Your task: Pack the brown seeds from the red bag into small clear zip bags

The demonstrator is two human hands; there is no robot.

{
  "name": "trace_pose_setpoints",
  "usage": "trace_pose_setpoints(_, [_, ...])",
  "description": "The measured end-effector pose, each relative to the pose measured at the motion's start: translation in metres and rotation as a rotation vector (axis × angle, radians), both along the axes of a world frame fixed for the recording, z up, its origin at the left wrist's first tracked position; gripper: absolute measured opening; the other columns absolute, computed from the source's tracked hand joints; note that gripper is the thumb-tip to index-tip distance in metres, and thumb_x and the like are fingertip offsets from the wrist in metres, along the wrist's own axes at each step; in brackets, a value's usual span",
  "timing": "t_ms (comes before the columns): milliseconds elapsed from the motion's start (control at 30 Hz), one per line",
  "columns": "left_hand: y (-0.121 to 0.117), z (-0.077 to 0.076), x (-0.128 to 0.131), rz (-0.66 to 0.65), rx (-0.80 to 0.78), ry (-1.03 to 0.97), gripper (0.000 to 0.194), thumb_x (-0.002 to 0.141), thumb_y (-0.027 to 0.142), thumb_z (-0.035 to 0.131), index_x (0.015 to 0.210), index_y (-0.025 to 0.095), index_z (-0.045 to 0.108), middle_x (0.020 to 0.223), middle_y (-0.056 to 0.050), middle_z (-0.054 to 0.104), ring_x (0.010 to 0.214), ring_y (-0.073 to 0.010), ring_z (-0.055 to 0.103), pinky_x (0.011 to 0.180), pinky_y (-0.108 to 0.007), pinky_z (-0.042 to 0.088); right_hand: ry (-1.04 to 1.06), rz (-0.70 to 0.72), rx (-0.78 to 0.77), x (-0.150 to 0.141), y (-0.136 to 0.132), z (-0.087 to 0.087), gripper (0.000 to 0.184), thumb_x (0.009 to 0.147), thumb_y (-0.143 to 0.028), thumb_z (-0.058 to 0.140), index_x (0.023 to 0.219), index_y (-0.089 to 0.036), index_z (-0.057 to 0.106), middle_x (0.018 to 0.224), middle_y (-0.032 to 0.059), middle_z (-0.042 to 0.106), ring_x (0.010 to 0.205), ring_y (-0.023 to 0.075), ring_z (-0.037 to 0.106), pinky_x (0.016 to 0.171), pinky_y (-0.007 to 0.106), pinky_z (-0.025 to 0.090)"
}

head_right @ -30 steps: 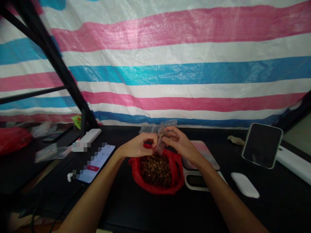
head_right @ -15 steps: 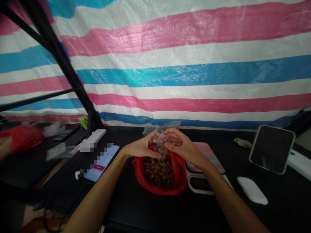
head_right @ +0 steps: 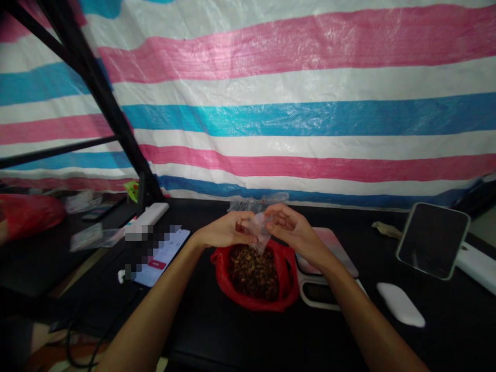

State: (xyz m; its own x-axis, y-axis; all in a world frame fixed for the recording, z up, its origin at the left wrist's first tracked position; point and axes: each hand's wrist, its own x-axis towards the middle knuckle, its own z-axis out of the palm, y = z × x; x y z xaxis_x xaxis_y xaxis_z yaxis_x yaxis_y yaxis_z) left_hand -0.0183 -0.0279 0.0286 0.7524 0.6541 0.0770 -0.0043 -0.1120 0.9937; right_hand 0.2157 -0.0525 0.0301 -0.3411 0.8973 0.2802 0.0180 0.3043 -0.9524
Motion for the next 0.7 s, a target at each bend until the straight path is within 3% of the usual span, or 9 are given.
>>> trace_pose_setpoints(167, [0.006, 0.004, -0.001, 0.203, -0.010, -0.137, 0.043, 0.076, 0.036, 0.086, 0.105, 0.018, 0.059, 0.089, -0.002, 0.075, 0.081, -0.0173, 0.072, 0.078, -0.029, 0.051, 0.046, -0.114, 0.045, 0.002, 0.006, -0.001, 0.037, 0.087, -0.048, 0.077, 0.118, -0.030, 0.066, 0.117, 0.0032, 0.068, 0.088, 0.0167, 0.064, 0.084, 0.032, 0.055])
trace_pose_setpoints(300, [0.020, -0.001, -0.002, 0.638, 0.094, -0.182, 0.039, 0.084, 0.043, 0.077, 0.108, 0.020, 0.057, 0.082, 0.000, 0.072, 0.071, -0.0144, 0.066, 0.068, -0.024, 0.047, 0.055, -0.278, 0.092, 0.002, 0.011, 0.000, 0.037, 0.087, -0.053, 0.074, 0.114, -0.029, 0.066, 0.107, 0.0027, 0.065, 0.079, 0.0160, 0.060, 0.074, 0.032, 0.053])
trace_pose_setpoints(400, [0.034, -0.012, -0.007, 0.918, 0.208, -0.035, 0.029, 0.093, 0.045, 0.066, 0.102, 0.018, 0.058, 0.077, 0.000, 0.069, 0.064, -0.0135, 0.062, 0.061, -0.023, 0.043, 0.040, -0.319, 0.119, 0.002, 0.013, -0.001, 0.035, 0.088, -0.054, 0.073, 0.110, -0.028, 0.066, 0.102, 0.0020, 0.064, 0.078, 0.0158, 0.058, 0.072, 0.031, 0.052])
trace_pose_setpoints(567, [0.048, -0.032, -0.019, 1.022, 0.225, 0.081, 0.035, 0.099, 0.052, 0.057, 0.100, 0.017, 0.056, 0.074, -0.002, 0.067, 0.061, -0.0142, 0.059, 0.058, -0.025, 0.041, 0.001, -0.309, 0.132, 0.001, 0.013, -0.004, 0.033, 0.088, -0.055, 0.072, 0.105, -0.027, 0.067, 0.098, 0.0012, 0.064, 0.075, 0.0152, 0.058, 0.070, 0.030, 0.051])
trace_pose_setpoints(700, [0.048, -0.035, -0.023, 1.032, 0.232, 0.151, 0.041, 0.102, 0.057, 0.046, 0.103, 0.017, 0.056, 0.074, -0.003, 0.067, 0.060, -0.0154, 0.061, 0.059, -0.026, 0.043, -0.055, -0.301, 0.164, 0.001, 0.014, -0.006, 0.035, 0.090, -0.058, 0.069, 0.106, -0.027, 0.066, 0.096, 0.0015, 0.066, 0.074, 0.0163, 0.059, 0.071, 0.031, 0.052])
